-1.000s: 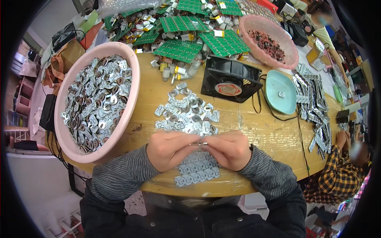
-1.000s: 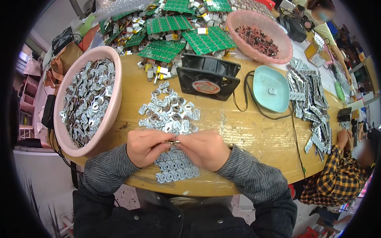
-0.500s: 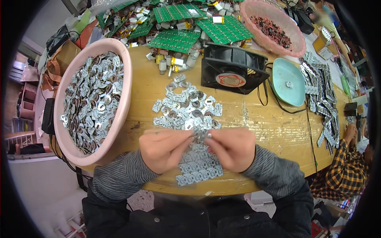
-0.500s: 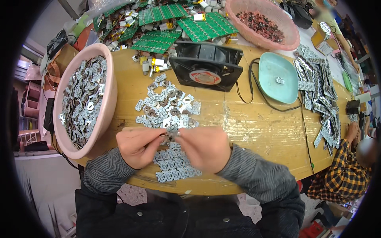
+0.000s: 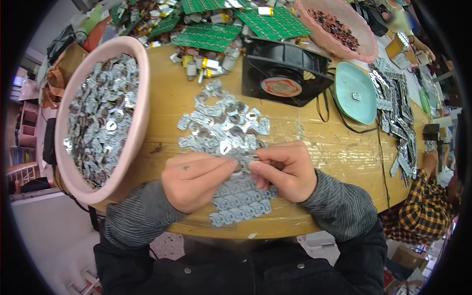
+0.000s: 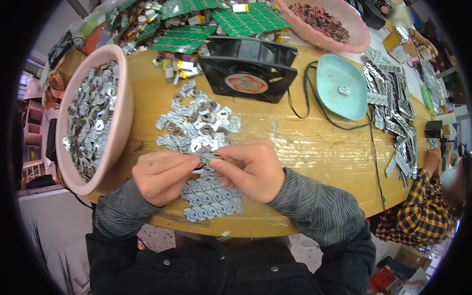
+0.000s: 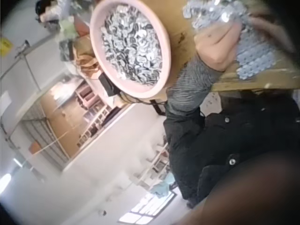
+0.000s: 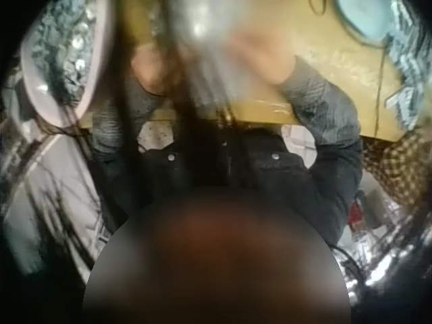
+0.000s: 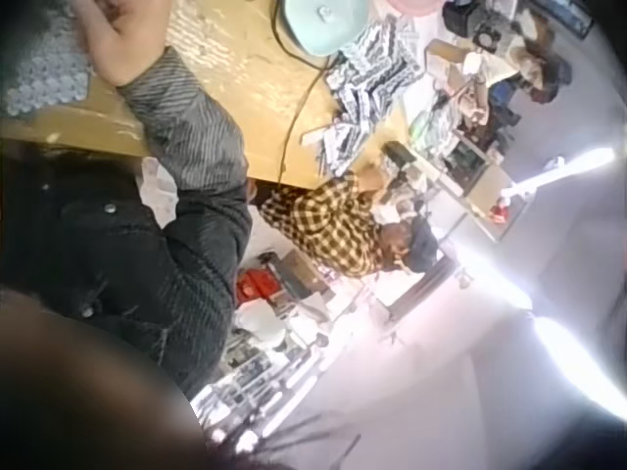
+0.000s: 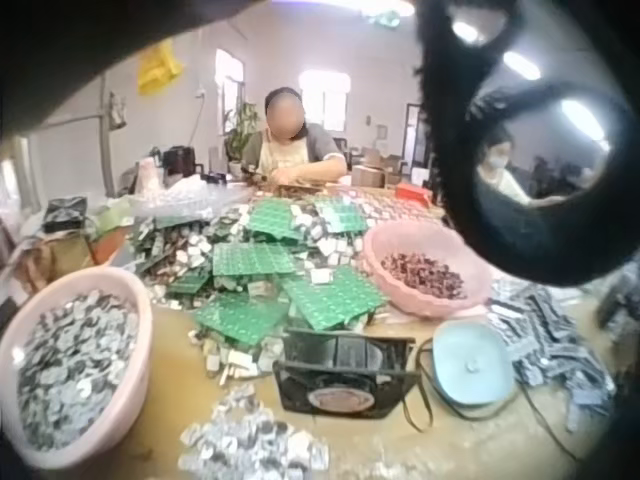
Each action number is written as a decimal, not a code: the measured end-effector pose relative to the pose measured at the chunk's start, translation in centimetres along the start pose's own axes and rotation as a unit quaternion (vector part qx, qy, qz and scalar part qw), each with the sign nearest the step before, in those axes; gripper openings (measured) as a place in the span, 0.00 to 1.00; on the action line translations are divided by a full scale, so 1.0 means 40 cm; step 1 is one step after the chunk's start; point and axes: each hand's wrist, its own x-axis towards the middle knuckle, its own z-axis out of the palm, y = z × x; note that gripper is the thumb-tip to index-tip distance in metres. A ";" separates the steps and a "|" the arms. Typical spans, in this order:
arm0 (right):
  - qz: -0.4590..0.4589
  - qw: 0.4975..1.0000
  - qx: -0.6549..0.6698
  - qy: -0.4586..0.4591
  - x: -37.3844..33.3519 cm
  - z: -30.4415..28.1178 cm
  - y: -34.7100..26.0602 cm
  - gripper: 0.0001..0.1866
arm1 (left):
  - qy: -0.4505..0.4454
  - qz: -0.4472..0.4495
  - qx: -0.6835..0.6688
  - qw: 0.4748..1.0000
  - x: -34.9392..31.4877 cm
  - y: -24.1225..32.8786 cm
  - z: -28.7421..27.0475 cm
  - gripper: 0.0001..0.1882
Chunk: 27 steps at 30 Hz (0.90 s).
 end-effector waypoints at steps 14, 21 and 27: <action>0.010 0.999 -0.004 -0.031 0.003 -0.006 -0.010 0.06 | -0.040 0.047 0.047 0.997 0.008 -0.002 -0.006 0.21; 0.054 0.998 -0.012 0.002 0.016 -0.002 -0.008 0.08 | -0.014 -0.028 0.032 0.999 0.008 -0.005 -0.002 0.19; -0.034 0.987 -0.143 0.062 0.008 -0.010 0.013 0.07 | -0.015 -0.016 0.021 1.000 0.011 -0.006 0.000 0.18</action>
